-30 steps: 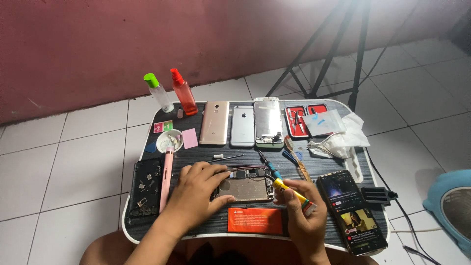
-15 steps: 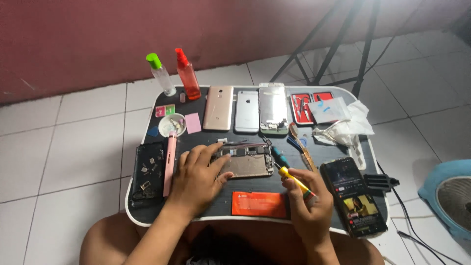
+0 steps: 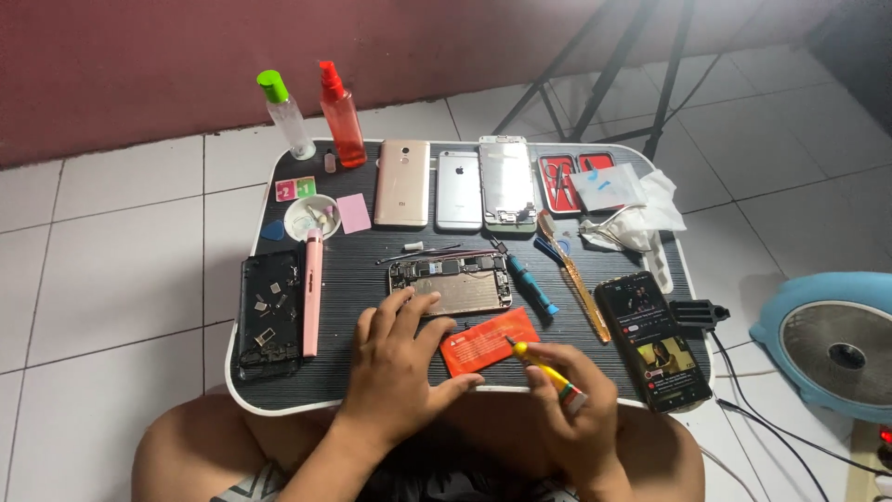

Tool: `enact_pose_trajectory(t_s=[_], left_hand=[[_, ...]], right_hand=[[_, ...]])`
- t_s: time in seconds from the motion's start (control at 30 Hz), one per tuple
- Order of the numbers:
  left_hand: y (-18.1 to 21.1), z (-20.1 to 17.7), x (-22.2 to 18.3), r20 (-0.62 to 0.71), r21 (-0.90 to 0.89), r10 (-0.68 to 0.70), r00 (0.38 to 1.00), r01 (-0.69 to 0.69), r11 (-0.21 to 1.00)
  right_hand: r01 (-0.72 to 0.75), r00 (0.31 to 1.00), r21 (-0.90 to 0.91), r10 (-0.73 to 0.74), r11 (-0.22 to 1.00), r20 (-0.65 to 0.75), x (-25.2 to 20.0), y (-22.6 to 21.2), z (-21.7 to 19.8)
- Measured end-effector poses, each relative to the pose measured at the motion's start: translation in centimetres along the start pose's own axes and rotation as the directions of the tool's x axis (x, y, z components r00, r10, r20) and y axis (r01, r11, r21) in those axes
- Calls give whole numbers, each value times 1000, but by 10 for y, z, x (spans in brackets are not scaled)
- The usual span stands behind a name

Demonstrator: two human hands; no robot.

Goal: Applying adhesive to the internal frame of a smartphone during a repair process after removing components with a screwdriver.

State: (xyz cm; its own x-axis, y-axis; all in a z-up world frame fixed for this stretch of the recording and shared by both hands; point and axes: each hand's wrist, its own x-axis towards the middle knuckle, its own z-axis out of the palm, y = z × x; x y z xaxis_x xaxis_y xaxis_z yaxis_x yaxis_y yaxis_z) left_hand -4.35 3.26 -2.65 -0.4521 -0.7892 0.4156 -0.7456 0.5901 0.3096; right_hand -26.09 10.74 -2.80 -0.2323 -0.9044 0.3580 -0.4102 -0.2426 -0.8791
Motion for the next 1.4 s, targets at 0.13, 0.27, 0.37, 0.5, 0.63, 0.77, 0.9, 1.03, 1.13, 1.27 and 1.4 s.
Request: enact_pose_trajectory(t_s=[0.13, 0.27, 0.37, 0.5, 0.63, 0.77, 0.9, 1.03, 1.13, 1.27, 1.4], left_hand=[[-8, -11, -9, -85, 0, 39, 996, -40, 999], [-15, -13, -18, -39, -51, 161, 986, -163, 985], [-15, -16, -18, -70, -100, 199, 978, -205, 974], [-14, -18, -13, -145, -145, 224, 964, -245, 959], [-13, -20, -13, -174, -118, 257, 951, -279, 953], [-15, -20, -16, -157, -137, 278, 948, -300, 944], [-18, -18, -19, -136, -147, 298, 945, -317, 937], [-18, -19, -19, -144, -145, 306, 941, -326, 934], [-19, -16, -22, -130, -149, 305, 944, -322, 935], [-19, -14, -24, -118, -132, 300, 947, -314, 940], [-19, -16, -23, -116, -127, 302, 946, -315, 940]], right_hand=[[85, 994, -117, -76, 990, 79, -3, -1, 15], [187, 979, -201, -164, 962, 124, 3, 0, 22], [186, 977, -227, -155, 956, 147, 8, 1, 26], [146, 979, -168, -118, 975, 168, 11, -3, 34], [167, 982, -222, -141, 961, 126, 8, 3, 38], [255, 964, -229, -228, 939, 138, 5, 8, 37], [275, 959, -246, -250, 929, 130, 2, 14, 37], [307, 951, -253, -287, 917, 115, 2, 16, 38], [319, 947, -256, -299, 913, 115, 2, 16, 38], [316, 948, -241, -299, 917, 107, 2, 14, 39], [333, 943, -255, -314, 908, 113, 4, 10, 39]])
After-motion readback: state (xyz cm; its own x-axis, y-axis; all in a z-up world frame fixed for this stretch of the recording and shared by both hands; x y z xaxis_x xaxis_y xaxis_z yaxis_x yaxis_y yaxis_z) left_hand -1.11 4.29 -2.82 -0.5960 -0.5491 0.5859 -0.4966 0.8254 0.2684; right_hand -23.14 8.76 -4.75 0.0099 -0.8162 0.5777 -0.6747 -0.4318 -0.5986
